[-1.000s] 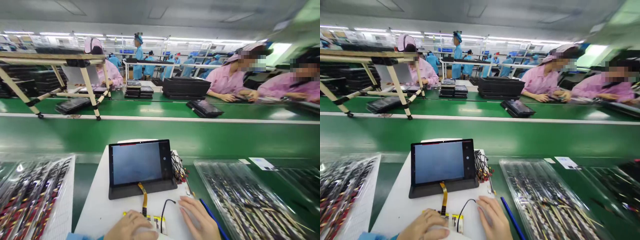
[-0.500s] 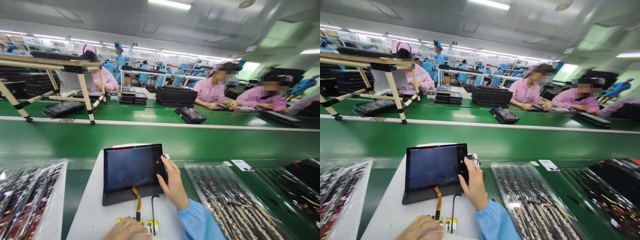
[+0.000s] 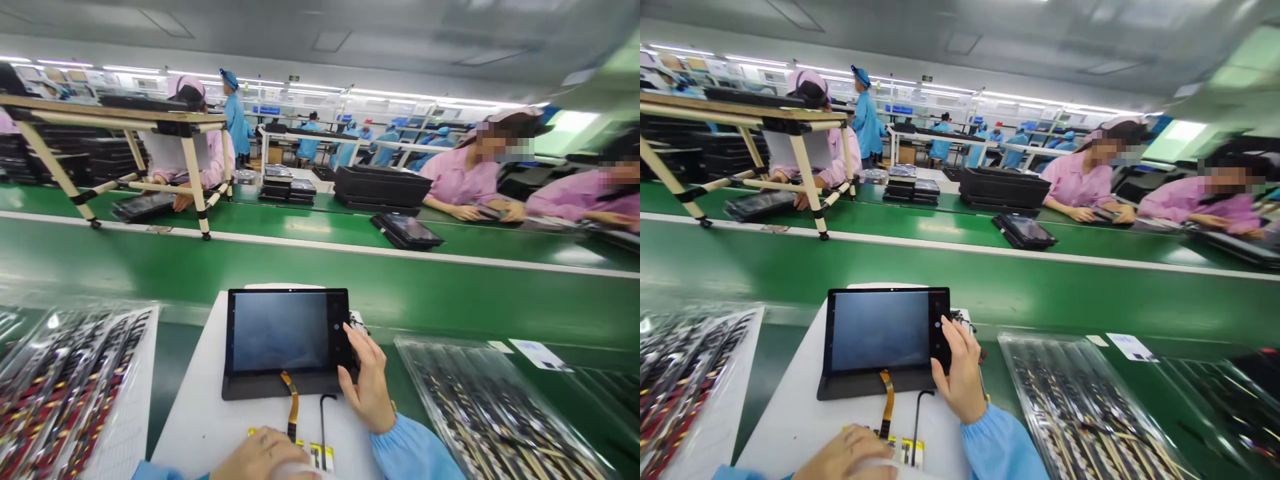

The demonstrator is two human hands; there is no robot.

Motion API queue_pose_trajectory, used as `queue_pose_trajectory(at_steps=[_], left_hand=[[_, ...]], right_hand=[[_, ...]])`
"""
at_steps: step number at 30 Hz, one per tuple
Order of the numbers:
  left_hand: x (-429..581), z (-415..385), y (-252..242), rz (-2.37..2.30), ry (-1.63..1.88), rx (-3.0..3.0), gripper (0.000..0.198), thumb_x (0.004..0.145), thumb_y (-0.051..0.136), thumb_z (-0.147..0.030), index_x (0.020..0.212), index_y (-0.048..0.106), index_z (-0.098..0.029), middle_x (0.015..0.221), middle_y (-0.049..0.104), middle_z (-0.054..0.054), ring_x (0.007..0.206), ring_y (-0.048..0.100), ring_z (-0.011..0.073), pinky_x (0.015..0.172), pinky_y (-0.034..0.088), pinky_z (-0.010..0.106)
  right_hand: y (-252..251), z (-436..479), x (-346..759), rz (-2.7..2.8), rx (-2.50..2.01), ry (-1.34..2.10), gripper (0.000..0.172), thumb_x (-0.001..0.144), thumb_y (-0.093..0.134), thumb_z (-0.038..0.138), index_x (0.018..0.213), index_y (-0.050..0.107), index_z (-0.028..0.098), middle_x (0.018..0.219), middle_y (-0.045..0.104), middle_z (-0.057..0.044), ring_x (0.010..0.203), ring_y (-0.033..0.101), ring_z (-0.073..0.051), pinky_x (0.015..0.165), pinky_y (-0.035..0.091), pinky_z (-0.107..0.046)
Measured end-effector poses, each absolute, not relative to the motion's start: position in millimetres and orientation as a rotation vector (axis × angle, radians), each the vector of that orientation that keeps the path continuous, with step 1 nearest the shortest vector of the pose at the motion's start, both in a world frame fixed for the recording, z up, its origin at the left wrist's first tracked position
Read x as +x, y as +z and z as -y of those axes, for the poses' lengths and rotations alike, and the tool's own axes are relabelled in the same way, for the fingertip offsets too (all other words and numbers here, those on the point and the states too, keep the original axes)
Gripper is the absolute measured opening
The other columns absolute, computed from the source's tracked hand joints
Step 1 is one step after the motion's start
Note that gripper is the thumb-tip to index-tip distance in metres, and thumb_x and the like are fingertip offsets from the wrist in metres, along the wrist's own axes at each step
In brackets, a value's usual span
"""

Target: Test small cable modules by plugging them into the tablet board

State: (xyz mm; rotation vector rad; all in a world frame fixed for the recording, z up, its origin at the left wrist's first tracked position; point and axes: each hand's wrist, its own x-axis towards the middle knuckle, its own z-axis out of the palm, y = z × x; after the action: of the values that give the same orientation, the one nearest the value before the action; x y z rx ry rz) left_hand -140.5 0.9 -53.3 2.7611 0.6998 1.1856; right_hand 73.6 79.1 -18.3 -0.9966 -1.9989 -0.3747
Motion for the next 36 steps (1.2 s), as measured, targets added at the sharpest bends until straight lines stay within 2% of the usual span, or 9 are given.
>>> queue_pose_trajectory(at_steps=[3,7,11,13,16,23,31,36], left_hand=[[-139.4,-1.5,-44.5,-0.729,1.216,2.744,0.015,0.091,0.048,-0.028,0.098,0.057,-0.018,0.082,0.068,0.0,0.071,0.059,0.0085,0.07,0.046,0.016],[-137.9,0.8,-54.9,-0.802,1.147,2.759,0.018,0.088,0.054,-0.033,0.099,0.059,-0.021,0.086,0.068,-0.001,0.075,0.059,0.0091,0.071,0.045,0.018],[-136.1,5.3,-68.9,-0.84,1.184,2.781,0.021,0.086,0.057,-0.035,0.105,0.058,-0.027,0.089,0.067,-0.003,0.078,0.058,0.0098,0.069,0.043,0.02],[-137.1,6.8,-69.1,-0.832,1.052,2.807,0.022,0.086,0.057,-0.035,0.108,0.057,-0.03,0.093,0.066,-0.003,0.081,0.058,0.0103,0.072,0.043,0.02],[-140.4,6.8,-63.5,-0.782,0.858,2.81,0.021,0.088,0.054,-0.035,0.107,0.058,-0.027,0.099,0.065,-0.001,0.085,0.057,0.011,0.075,0.043,0.021],[-142.3,6.2,-58.5,-0.747,0.771,2.842,0.03,0.086,0.056,-0.037,0.114,0.052,-0.027,0.098,0.064,0.001,0.085,0.057,0.0134,0.073,0.043,0.024],[-142.7,5.7,-59.1,-0.722,0.863,2.802,0.03,0.089,0.053,-0.034,0.116,0.047,-0.025,0.098,0.062,0.002,0.085,0.056,0.0138,0.076,0.041,0.025],[-142.9,5.2,-59.0,-0.715,0.777,2.831,0.031,0.087,0.056,-0.034,0.115,0.047,-0.024,0.101,0.062,0.003,0.083,0.056,0.014,0.076,0.04,0.026]], right_hand=[[-23.3,-74.5,74.1,2.06,-0.924,-0.453,0.051,0.093,0.035,0.022,0.141,0.018,0.017,0.115,0.054,-0.01,0.107,0.047,-0.024,0.08,0.041,-0.037],[-25.1,-74.0,75.7,2.166,-0.875,-0.531,0.052,0.092,0.034,0.018,0.141,0.018,0.013,0.105,0.059,-0.011,0.102,0.049,-0.026,0.077,0.039,-0.036],[-28.4,-74.6,77.7,2.222,-0.866,-0.508,0.051,0.092,0.035,0.018,0.14,0.022,0.012,0.106,0.059,-0.01,0.103,0.05,-0.025,0.08,0.038,-0.035],[-30.6,-74.6,78.1,2.216,-0.883,-0.496,0.049,0.092,0.034,0.019,0.14,0.024,0.013,0.108,0.058,-0.01,0.103,0.051,-0.025,0.081,0.039,-0.035],[-31.7,-74.2,77.5,2.198,-0.879,-0.49,0.049,0.092,0.034,0.019,0.14,0.023,0.015,0.108,0.059,-0.009,0.104,0.052,-0.024,0.081,0.04,-0.036],[-28.6,-71.8,77.5,2.186,-0.837,-0.501,0.051,0.091,0.035,0.016,0.141,0.022,0.019,0.1,0.064,-0.003,0.101,0.055,-0.025,0.08,0.04,-0.037],[-29.9,-70.5,80.9,2.127,-0.79,-0.499,0.051,0.089,0.038,0.013,0.139,0.027,0.017,0.094,0.066,-0.005,0.091,0.058,-0.023,0.075,0.039,-0.036],[-31.6,-72.0,80.8,2.122,-0.819,-0.485,0.05,0.089,0.038,0.012,0.138,0.029,0.018,0.096,0.065,-0.005,0.091,0.058,-0.024,0.074,0.039,-0.037]])
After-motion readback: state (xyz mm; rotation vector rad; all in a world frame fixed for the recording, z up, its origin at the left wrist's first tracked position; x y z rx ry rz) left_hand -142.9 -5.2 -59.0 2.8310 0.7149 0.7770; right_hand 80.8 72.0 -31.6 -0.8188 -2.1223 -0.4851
